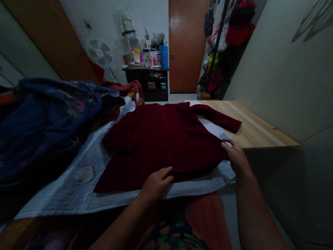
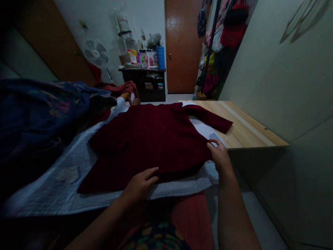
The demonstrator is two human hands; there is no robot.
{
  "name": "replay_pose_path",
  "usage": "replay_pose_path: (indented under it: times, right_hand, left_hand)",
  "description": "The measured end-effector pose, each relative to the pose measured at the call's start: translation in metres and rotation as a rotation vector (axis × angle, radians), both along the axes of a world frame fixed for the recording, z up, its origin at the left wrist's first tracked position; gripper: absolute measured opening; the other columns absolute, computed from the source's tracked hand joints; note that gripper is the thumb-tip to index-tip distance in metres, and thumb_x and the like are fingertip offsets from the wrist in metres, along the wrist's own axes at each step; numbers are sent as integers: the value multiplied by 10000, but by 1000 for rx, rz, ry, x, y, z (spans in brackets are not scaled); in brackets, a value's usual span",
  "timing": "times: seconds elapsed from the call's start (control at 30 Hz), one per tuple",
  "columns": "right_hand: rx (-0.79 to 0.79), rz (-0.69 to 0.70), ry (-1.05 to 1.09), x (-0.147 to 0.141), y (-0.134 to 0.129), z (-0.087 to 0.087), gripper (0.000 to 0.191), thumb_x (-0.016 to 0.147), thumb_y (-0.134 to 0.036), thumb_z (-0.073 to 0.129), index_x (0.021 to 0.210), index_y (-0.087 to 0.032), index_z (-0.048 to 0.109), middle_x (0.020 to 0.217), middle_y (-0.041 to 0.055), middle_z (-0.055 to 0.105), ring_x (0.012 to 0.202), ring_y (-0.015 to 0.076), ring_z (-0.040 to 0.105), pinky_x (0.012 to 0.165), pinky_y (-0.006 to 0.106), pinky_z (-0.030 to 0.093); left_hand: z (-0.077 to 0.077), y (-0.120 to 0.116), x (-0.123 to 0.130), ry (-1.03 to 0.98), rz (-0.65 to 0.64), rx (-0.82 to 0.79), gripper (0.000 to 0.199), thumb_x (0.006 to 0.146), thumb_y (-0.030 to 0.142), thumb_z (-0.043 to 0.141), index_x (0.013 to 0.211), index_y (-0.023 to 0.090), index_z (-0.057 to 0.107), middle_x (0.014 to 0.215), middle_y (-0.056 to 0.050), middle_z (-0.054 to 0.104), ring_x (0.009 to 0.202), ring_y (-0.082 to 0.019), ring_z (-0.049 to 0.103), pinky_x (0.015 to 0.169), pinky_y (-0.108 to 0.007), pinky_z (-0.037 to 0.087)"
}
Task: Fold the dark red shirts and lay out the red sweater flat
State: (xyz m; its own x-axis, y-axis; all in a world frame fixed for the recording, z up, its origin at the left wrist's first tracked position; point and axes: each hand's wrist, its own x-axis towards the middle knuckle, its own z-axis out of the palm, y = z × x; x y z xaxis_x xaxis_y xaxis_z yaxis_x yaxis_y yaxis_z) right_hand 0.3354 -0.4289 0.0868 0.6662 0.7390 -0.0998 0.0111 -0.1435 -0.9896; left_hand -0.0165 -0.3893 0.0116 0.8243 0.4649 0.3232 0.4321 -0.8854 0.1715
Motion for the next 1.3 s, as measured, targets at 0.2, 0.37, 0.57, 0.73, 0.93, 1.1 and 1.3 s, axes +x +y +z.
replay_pose_path:
  times: [0.2,0.37,0.57,0.73,0.93,1.1,1.3]
  right_hand:
    - [74,20,66,-2,1,2,414,656,-366,715,1026,-209,618,638,-25,655,489,136,587,438,224,458]
    - [65,25,35,0,0,1,366,646,-377,722,957,-194,658,661,-11,670,522,144,601,464,236,467]
    - [65,24,21,4,-1,-1,369,630,-387,750,927,-188,660,671,-1,682,541,146,612,475,233,470]
    - [44,11,0,9,-1,-4,381,623,-389,754,930,-184,665,663,3,680,547,155,618,478,238,472]
    - [16,-3,-37,9,-1,-4,372,639,-399,743,932,-182,666,689,10,685,548,151,615,478,240,475]
    - [2,-13,-29,6,-1,-2,351,644,-380,739,926,-183,667,682,12,685,542,154,619,473,241,480]
    - [8,11,-26,7,0,-4,345,646,-381,738,921,-188,660,687,10,685,539,154,619,470,244,482]
  left_hand:
    - [10,-2,5,96,97,-70,281,772,244,705,1039,172,657,1361,-164,537,1187,-290,568,964,-415,515]
    - [10,-3,14,105,113,-26,183,784,134,640,961,162,676,1305,-144,577,1136,-279,579,924,-411,528]
    - [12,5,12,19,117,-126,223,732,64,602,902,186,679,1241,-100,593,1081,-248,579,897,-392,524]
    - [21,19,1,-134,67,-248,237,718,71,594,892,201,689,1290,-89,534,1198,-255,490,998,-407,448]
    - [35,34,-1,-91,35,-528,290,792,81,520,984,203,702,1118,-73,604,1052,-187,578,925,-304,474]
    - [45,47,0,-100,-18,-676,434,738,-5,449,1028,194,704,1024,-46,620,962,-142,594,877,-238,469]
    - [43,58,-2,-130,25,-788,367,753,38,466,994,189,698,1003,-37,661,953,-146,599,893,-257,462]
